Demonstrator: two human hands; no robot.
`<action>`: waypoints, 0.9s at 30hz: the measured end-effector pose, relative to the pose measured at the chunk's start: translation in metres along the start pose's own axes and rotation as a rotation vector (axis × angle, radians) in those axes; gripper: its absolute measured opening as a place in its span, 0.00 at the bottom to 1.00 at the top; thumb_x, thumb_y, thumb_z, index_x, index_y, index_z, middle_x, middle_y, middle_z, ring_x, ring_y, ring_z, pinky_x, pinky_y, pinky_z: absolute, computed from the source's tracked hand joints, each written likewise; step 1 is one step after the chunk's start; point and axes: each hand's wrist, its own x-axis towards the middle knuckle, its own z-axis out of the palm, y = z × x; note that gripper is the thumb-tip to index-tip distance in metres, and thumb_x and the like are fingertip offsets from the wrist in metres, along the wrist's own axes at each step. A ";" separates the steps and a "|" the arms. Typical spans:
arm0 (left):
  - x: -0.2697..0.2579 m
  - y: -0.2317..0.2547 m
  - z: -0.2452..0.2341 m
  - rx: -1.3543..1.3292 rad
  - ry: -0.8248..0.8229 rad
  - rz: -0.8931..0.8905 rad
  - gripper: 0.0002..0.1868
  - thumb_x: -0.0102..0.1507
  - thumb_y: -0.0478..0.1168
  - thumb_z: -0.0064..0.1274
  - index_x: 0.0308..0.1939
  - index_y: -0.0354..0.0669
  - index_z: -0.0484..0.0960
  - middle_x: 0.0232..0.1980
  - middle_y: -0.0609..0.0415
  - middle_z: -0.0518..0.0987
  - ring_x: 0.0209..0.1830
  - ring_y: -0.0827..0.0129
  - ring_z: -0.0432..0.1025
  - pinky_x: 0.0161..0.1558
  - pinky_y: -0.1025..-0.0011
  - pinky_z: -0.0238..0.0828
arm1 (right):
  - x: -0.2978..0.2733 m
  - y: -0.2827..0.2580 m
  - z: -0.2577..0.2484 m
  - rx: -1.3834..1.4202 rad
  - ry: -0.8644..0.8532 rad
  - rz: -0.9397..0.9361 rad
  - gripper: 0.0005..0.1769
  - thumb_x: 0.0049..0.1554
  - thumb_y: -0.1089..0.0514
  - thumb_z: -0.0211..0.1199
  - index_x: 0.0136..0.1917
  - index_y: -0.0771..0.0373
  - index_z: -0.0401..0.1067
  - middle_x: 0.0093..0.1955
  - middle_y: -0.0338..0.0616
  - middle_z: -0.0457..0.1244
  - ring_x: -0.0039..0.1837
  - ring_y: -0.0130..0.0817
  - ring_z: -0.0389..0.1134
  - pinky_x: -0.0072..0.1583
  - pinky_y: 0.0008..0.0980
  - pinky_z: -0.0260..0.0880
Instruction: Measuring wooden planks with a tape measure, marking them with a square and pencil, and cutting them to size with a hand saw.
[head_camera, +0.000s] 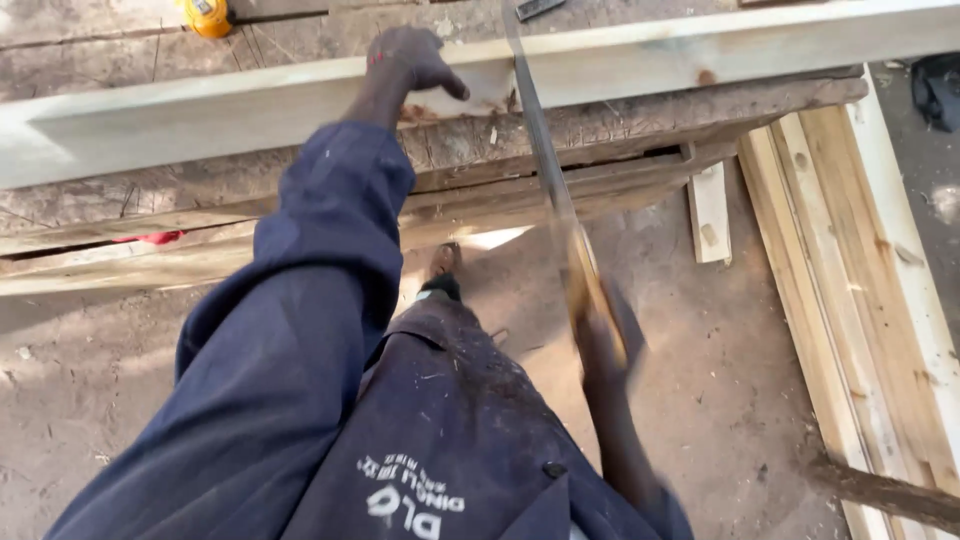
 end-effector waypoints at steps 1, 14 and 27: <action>0.000 0.001 0.006 0.050 0.070 0.036 0.46 0.49 0.76 0.67 0.61 0.51 0.79 0.57 0.46 0.80 0.58 0.47 0.73 0.54 0.52 0.71 | 0.052 0.046 0.042 0.162 -0.014 -0.096 0.26 0.66 0.48 0.55 0.71 0.67 0.69 0.47 0.45 0.66 0.44 0.31 0.67 0.46 0.30 0.71; 0.011 -0.011 0.001 -0.063 0.011 0.036 0.56 0.47 0.74 0.70 0.72 0.53 0.73 0.63 0.54 0.79 0.63 0.49 0.70 0.56 0.50 0.70 | -0.056 -0.030 -0.031 0.154 -0.040 0.068 0.32 0.63 0.47 0.57 0.73 0.71 0.66 0.47 0.49 0.68 0.36 0.30 0.64 0.37 0.29 0.67; -0.014 0.005 -0.005 0.059 -0.018 0.055 0.53 0.52 0.75 0.63 0.73 0.53 0.72 0.68 0.47 0.75 0.66 0.45 0.69 0.61 0.47 0.68 | 0.101 -0.001 0.079 0.109 -0.068 -0.309 0.23 0.66 0.60 0.51 0.72 0.68 0.67 0.70 0.56 0.65 0.71 0.47 0.68 0.68 0.41 0.73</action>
